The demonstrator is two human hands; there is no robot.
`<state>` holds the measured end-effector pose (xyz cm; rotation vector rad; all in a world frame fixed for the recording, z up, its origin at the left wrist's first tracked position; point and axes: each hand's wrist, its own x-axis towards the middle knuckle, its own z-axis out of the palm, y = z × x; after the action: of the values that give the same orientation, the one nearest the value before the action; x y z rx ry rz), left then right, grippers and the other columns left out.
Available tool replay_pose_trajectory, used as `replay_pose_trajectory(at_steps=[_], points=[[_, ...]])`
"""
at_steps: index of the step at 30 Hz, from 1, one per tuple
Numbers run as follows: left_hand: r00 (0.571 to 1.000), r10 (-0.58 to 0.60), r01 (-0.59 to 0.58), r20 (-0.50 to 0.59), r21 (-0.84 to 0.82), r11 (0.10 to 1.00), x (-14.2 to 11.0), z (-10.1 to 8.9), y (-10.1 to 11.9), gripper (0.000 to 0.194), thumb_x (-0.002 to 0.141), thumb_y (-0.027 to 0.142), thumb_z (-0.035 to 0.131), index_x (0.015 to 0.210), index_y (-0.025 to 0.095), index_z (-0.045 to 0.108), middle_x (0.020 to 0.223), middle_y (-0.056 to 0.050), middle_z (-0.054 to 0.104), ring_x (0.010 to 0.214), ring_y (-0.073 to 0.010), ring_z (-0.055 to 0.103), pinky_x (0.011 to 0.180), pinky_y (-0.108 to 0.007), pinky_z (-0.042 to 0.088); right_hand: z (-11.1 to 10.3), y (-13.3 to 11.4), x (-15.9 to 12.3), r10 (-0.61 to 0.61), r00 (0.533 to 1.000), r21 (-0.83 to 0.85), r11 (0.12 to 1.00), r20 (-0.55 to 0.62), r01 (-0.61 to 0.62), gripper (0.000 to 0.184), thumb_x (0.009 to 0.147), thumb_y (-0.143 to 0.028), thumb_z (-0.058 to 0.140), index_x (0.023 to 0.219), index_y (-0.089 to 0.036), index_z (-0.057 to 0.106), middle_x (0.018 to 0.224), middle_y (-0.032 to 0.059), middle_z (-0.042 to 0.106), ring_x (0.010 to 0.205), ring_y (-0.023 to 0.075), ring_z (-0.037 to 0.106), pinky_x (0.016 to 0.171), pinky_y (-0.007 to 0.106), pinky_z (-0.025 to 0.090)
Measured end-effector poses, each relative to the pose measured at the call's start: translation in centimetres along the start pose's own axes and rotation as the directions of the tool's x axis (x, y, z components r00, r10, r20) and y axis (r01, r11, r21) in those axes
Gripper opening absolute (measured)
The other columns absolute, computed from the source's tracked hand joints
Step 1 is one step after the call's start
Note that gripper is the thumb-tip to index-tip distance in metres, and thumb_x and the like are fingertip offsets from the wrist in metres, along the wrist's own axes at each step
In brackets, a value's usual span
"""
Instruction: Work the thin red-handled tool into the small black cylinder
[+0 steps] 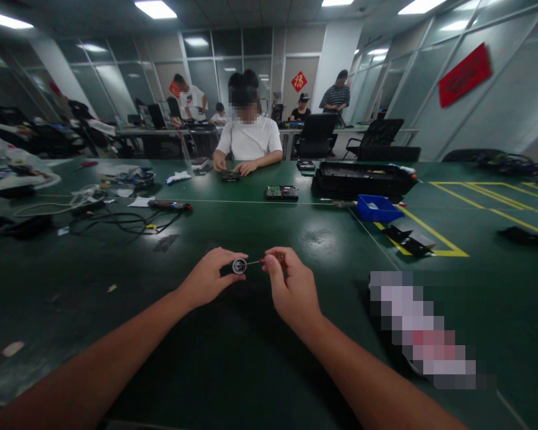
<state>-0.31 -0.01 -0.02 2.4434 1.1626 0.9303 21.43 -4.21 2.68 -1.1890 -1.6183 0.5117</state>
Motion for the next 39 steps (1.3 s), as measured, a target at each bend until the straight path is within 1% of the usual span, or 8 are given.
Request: replay_pose_trajectory(at_steps=[4,8,12,19,25,28,34,39], points=[[1.000,0.007,-0.007,0.006,0.009,1.000,0.0,0.1,-0.2,0.038,0.086,0.033,0.074,0.123,0.026,0.065,0.116,-0.003,0.072,0.107,-0.0243,0.064,0.096,-0.043,0.044,-0.5,-0.4,0.0,-0.063,0.997,-0.164,0.984,0.045,0.070,0.020,0.094,-0.040,0.059,0.087,-0.022,0.064,0.071,0.0013,0.069,0.065,0.0182,0.067,0.062,0.030,0.048],[1.000,0.001,-0.001,0.000,0.016,1.000,0.0,0.3,-0.4,0.039,0.086,0.032,0.074,0.123,0.025,0.065,0.116,-0.004,0.072,0.107,-0.0241,0.064,0.096,-0.043,0.044,-0.5,-0.4,-0.1,-0.133,0.987,-0.097,0.985,0.089,0.141,0.018,0.100,-0.031,0.047,0.104,-0.021,0.063,0.081,0.0022,0.070,0.072,0.0173,0.067,0.067,0.029,0.049],[1.000,0.001,-0.001,0.008,0.020,1.000,0.0,0.3,-0.4,0.037,0.088,0.031,0.073,0.123,0.026,0.065,0.116,-0.003,0.072,0.107,-0.0239,0.063,0.096,-0.043,0.044,-0.4,-0.2,-0.3,-0.143,0.982,-0.037,0.988,0.125,0.149,0.022,0.100,-0.032,0.047,0.097,-0.022,0.066,0.086,0.0036,0.070,0.078,0.0180,0.067,0.073,0.031,0.050],[0.999,-0.031,0.031,-0.024,0.007,0.999,0.1,0.2,-0.1,0.037,0.088,0.033,0.072,0.124,0.025,0.064,0.114,-0.003,0.072,0.106,-0.0238,0.063,0.093,-0.041,0.045,0.9,1.1,0.4,0.190,0.982,0.383,0.907,-0.005,-0.174,0.028,0.094,-0.046,0.057,0.101,-0.021,0.067,0.088,0.0045,0.071,0.081,0.0193,0.068,0.079,0.035,0.054],[1.000,0.015,-0.016,0.008,0.061,0.998,0.5,0.1,-0.3,0.037,0.088,0.030,0.073,0.124,0.027,0.065,0.119,-0.002,0.071,0.113,-0.0234,0.061,0.102,-0.045,0.039,1.3,2.9,1.6,0.464,0.884,0.675,0.637,0.051,-0.373,0.029,0.087,-0.049,0.066,0.084,-0.020,0.065,0.071,0.0000,0.063,0.063,0.0151,0.061,0.074,0.037,0.058],[1.000,-0.016,0.015,0.024,0.071,0.997,0.5,0.1,-0.3,0.039,0.088,0.031,0.073,0.125,0.027,0.064,0.119,-0.002,0.071,0.113,-0.0235,0.061,0.103,-0.046,0.038,1.1,3.3,1.7,0.434,0.901,0.629,0.707,-0.027,-0.322,0.029,0.088,-0.049,0.064,0.088,-0.020,0.065,0.076,0.0009,0.065,0.067,0.0156,0.063,0.073,0.035,0.057],[1.000,-0.014,0.013,0.020,0.069,0.998,0.3,0.3,-0.5,0.040,0.088,0.033,0.073,0.126,0.027,0.063,0.117,-0.003,0.071,0.111,-0.0238,0.061,0.099,-0.044,0.041,1.0,2.2,0.9,0.209,0.974,0.367,0.915,-0.083,-0.165,0.030,0.097,-0.049,0.052,0.097,-0.021,0.064,0.085,0.0035,0.068,0.077,0.0185,0.066,0.077,0.036,0.054],[1.000,-0.023,0.023,-0.005,0.064,0.998,0.3,0.3,-0.3,0.040,0.086,0.032,0.075,0.124,0.025,0.064,0.114,-0.003,0.072,0.106,-0.0234,0.063,0.094,-0.042,0.042,0.8,1.2,0.6,0.144,0.985,0.251,0.961,-0.098,-0.116,0.027,0.099,-0.045,0.049,0.098,-0.021,0.062,0.084,0.0038,0.068,0.077,0.0188,0.067,0.076,0.035,0.053]])
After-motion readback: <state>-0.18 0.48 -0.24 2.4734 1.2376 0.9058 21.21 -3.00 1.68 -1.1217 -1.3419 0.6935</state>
